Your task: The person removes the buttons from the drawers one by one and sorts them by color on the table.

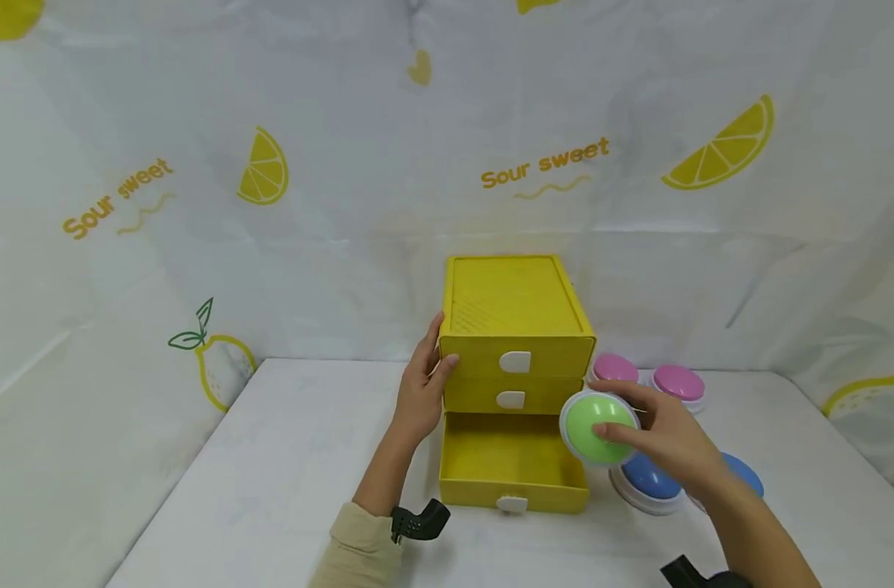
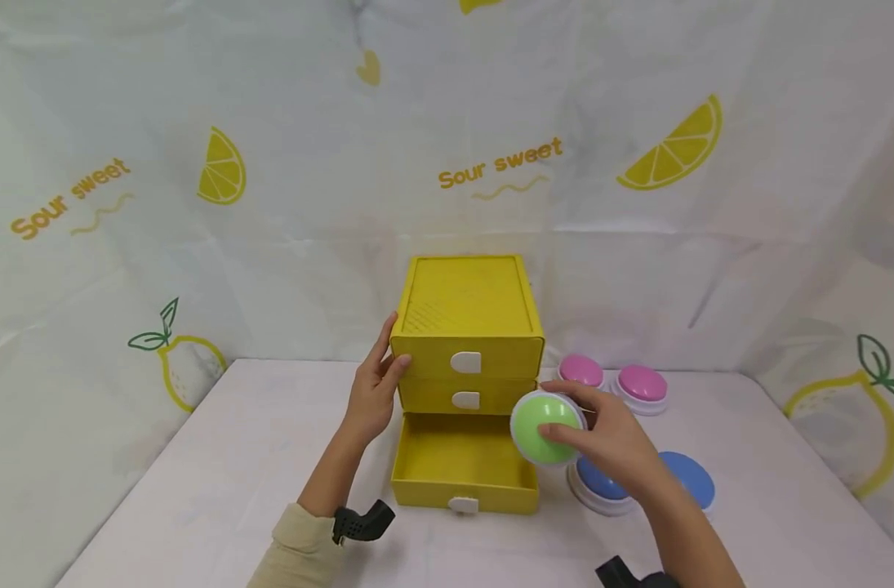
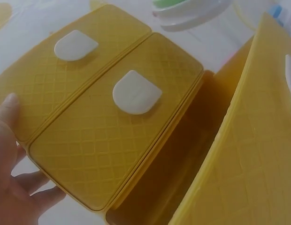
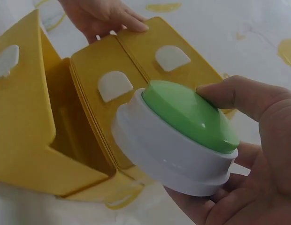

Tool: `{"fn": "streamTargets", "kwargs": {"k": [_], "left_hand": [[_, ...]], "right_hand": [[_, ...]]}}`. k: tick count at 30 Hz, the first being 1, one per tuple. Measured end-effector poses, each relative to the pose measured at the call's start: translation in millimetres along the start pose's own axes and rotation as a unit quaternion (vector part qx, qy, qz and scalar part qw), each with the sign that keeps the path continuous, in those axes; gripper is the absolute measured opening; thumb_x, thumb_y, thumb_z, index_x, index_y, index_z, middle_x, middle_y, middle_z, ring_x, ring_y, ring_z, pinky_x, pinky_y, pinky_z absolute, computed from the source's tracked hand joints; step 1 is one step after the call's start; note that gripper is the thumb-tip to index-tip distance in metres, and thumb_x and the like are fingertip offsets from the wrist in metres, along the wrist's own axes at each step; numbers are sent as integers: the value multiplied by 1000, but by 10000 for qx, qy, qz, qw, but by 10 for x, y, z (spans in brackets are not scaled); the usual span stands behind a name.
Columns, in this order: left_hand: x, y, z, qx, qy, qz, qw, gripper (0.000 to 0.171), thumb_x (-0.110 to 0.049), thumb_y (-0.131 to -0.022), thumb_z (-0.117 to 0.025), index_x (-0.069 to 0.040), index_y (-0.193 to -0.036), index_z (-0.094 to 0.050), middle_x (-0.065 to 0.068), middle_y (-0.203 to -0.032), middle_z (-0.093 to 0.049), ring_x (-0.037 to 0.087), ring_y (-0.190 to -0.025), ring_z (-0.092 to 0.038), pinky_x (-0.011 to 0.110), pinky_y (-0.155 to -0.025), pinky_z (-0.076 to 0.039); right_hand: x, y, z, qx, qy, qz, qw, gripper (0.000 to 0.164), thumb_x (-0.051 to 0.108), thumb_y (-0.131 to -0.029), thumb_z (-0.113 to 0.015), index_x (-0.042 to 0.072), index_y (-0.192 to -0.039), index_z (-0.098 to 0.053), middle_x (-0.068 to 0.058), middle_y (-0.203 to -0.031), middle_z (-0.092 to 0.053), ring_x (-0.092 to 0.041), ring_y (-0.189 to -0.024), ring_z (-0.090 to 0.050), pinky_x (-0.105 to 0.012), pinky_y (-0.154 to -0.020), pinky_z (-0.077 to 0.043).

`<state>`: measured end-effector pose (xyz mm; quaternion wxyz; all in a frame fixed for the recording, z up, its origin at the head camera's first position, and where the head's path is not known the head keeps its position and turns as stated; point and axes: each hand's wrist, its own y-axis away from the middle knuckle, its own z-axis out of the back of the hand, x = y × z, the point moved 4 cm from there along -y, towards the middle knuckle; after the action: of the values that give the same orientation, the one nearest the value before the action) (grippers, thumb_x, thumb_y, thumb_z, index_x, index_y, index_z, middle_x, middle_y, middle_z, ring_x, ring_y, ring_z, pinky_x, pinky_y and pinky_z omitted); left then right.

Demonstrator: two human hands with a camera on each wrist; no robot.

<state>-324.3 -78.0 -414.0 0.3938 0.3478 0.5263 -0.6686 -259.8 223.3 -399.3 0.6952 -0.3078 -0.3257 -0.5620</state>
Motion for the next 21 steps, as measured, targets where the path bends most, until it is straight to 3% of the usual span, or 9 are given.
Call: {"fn": "streamTargets", "kwargs": {"k": [2, 5, 9, 11, 13, 16, 17, 20, 21], "left_hand": [[-4, 0, 5, -38, 17, -39, 10000, 62, -27, -107, -51, -40, -160, -23, -6, -168, -26, 24, -151, -38, 47, -115, -44], [13, 0, 2, -49, -24, -54, 10000, 62, -27, -107, -50, -40, -161, -22, -5, -168, -24, 24, -151, -37, 46, -116, -43], [33, 19, -12, -35, -129, 16, 9999, 62, -29, -107, -50, -39, -161, -20, -7, -168, -24, 23, -150, -38, 46, -116, -43], [30, 27, -10, -58, -144, 31, 9999, 62, -29, -107, -50, -39, -161, -20, -8, -168, -25, 24, -150, -39, 47, -116, -43], [20, 31, -5, -84, -149, 42, 9998, 62, -29, -107, -50, -39, -161, -21, -8, -168, -26, 24, -150, -40, 48, -116, -44], [20, 27, -7, -66, -129, 67, 9999, 61, -30, -107, -49, -42, -160, -21, -8, -167, -27, 24, -149, -41, 49, -116, -44], [21, 25, -8, -63, -128, 78, 9999, 61, -31, -107, -49, -43, -160, -21, -8, -167, -27, 24, -149, -41, 49, -115, -44], [26, 17, -14, -77, -115, 101, 9999, 61, -31, -107, -50, -44, -160, -21, -7, -167, -29, 24, -148, -42, 49, -114, -46], [27, 13, -17, -79, -106, 96, 9999, 61, -31, -107, -50, -44, -159, -22, -7, -167, -29, 24, -148, -43, 49, -114, -46]], "right_hand": [[-123, -10, 105, -79, 166, -172, 9997, 64, 33, -93, -73, 7, -147, -51, -24, -140, -56, -30, -106, -67, -27, -78, -61], [-294, -34, 245, -123, 311, -395, 9987, 67, 38, -95, -69, 7, -150, -47, -28, -150, -46, -45, -119, -60, -45, -89, -61], [-547, -24, 428, -254, 228, -763, 9965, 73, 45, -97, -64, 8, -155, -39, -30, -158, -33, -56, -136, -40, -70, -98, -48], [-685, -18, 528, -314, 198, -999, 9943, 78, 50, -97, -62, 8, -157, -34, -31, -161, -28, -58, -140, -32, -75, -100, -42], [-824, -13, 637, -421, 195, -1206, 9916, 82, 53, -98, -60, 6, -159, -30, -35, -161, -23, -60, -141, -26, -75, -101, -41], [-1048, -5, 784, -777, 119, -1587, 9842, 86, 55, -98, -58, 2, -158, -27, -38, -159, -22, -57, -137, -31, -47, -91, -58], [-1118, -1, 822, -923, 76, -1709, 9809, 86, 54, -99, -57, 1, -158, -26, -39, -158, -21, -56, -135, -32, -44, -89, -60], [-1304, 11, 891, -1324, -153, -2139, 9677, 87, 54, -98, -57, 0, -159, -24, -39, -159, -17, -54, -135, -32, -44, -93, -60], [-1356, 15, 901, -1417, -238, -2253, 9636, 87, 54, -98, -57, 1, -159, -23, -38, -161, -14, -56, -138, -29, -54, -100, -55]]}}
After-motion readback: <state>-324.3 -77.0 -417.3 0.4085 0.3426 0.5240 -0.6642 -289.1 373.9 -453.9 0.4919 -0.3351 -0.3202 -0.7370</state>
